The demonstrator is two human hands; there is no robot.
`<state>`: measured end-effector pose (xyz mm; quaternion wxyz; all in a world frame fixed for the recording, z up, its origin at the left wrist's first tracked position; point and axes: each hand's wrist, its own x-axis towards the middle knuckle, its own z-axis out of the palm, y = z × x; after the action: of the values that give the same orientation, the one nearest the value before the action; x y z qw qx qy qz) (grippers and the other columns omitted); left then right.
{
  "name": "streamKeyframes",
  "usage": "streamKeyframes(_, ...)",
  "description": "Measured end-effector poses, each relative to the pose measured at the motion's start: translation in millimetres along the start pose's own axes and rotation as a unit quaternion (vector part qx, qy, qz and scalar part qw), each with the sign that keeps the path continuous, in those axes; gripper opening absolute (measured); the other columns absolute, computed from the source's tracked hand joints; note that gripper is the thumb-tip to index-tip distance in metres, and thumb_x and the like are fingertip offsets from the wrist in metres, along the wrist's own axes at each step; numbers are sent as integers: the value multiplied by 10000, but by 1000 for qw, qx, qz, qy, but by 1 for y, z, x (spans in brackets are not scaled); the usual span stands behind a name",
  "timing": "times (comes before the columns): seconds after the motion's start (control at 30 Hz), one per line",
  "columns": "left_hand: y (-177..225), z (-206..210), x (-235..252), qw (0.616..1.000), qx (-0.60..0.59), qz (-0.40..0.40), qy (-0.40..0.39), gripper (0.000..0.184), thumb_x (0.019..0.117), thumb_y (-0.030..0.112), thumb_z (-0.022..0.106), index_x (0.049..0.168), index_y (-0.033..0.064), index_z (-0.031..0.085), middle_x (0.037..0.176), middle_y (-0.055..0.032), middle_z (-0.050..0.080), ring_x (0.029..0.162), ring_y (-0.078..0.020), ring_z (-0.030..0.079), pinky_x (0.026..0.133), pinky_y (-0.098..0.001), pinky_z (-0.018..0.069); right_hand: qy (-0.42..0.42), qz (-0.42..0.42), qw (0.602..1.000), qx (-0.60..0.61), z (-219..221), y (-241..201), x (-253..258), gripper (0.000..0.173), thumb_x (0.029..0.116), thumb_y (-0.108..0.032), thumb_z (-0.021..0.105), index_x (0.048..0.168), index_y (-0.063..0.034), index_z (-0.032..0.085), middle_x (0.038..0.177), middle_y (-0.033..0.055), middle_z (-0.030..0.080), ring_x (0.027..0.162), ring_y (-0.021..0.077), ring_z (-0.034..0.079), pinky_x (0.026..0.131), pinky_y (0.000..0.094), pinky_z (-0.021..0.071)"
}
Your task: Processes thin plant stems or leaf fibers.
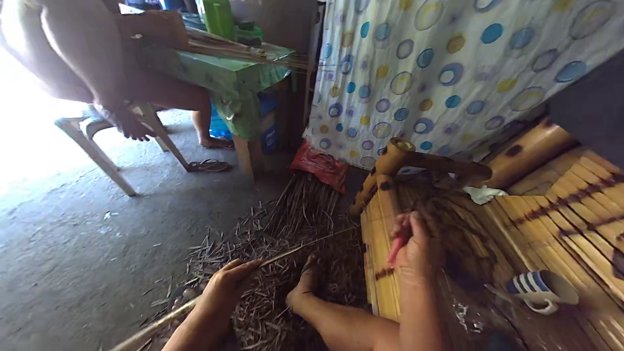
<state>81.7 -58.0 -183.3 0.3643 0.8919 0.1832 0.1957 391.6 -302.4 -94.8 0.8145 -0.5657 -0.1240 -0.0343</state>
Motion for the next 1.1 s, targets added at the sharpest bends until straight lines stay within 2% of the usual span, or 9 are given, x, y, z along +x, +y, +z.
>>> streamKeyframes(0.17, -9, -5, 4, 998, 23, -40, 33, 291, 1033, 259, 555, 1251, 260, 748, 958, -37, 694, 860, -138, 653, 796, -359, 560, 76, -21, 997, 0, -12, -6, 12, 213, 1099, -139, 392, 1162, -25, 561, 814, 14, 656, 547, 107, 605, 509, 261, 559)
streamKeyframes(0.4, -18, -2, 5, 993, 88, -54, 61, 296, 1055, 299, 533, 1266, 286, 740, 1058, -58, 717, 1012, -195, 680, 916, -428, 556, 117, -102, 988, -1, -29, -26, 21, 257, 1111, -143, 366, 1304, -35, 496, 855, 3, 642, 580, 106, 613, 531, 259, 558)
streamKeyframes(0.53, -26, -7, 7, 990, 94, -56, 86, 305, 1057, 291, 524, 1271, 257, 738, 1051, -70, 705, 1003, -208, 671, 914, -425, 549, 112, -116, 987, -8, -49, -33, 30, 274, 1118, -156, 327, 1320, -57, 484, 832, -24, 633, 584, 91, 614, 528, 242, 551)
streamKeyframes(0.6, -15, -2, 11, 992, 83, -37, 89, 312, 1052, 274, 525, 1285, 254, 731, 1071, -73, 711, 1014, -205, 675, 916, -420, 554, 53, -74, 996, -16, -31, -24, 15, 237, 1100, -155, 343, 1202, -95, 548, 776, -60, 646, 561, 69, 607, 524, 236, 552)
streamKeyframes(0.67, -3, 6, 11, 995, 74, -18, 70, 332, 1053, 247, 519, 1328, 251, 706, 1104, -86, 705, 1030, -206, 673, 919, -421, 559, -68, -2, 997, -23, 0, -15, -14, 275, 1085, -164, 353, 1229, -137, 585, 765, -111, 666, 559, 30, 611, 535, 214, 561)
streamKeyframes(0.77, 7, 16, 8, 996, 57, 8, 73, 341, 1052, 232, 530, 1351, 267, 688, 1076, -73, 701, 937, -181, 680, 840, -399, 582, -278, 71, 958, -20, 32, 1, -64, 300, 1070, -151, 435, 1276, -66, 636, 809, -15, 696, 602, 94, 635, 556, 284, 583)
streamKeyframes(0.83, 17, 17, 7, 996, 39, 20, 77, 338, 1060, 245, 530, 1361, 265, 681, 1032, -62, 692, 865, -158, 672, 783, -369, 588, -362, 117, 925, -18, 43, 10, -94, 278, 1051, -101, 493, 1255, -1, 653, 835, 67, 701, 625, 142, 649, 573, 321, 595)
streamKeyframes(0.93, 29, 18, 7, 997, -5, 42, 67, 327, 1065, 264, 539, 1360, 260, 680, 994, -47, 681, 835, -116, 657, 760, -317, 581, -404, 155, 901, -18, 51, 21, -119, 228, 1040, -50, 511, 1186, 31, 667, 856, 94, 717, 602, 120, 642, 542, 278, 577)
streamKeyframes(1.1, 37, 25, 4, 994, -66, 58, 58, 316, 1054, 233, 552, 1333, 229, 701, 977, -32, 673, 827, -75, 637, 759, -257, 560, -386, 145, 911, -24, 60, 30, -128, 186, 1029, -44, 547, 1086, 39, 703, 784, 75, 702, 555, 83, 602, 503, 221, 531)
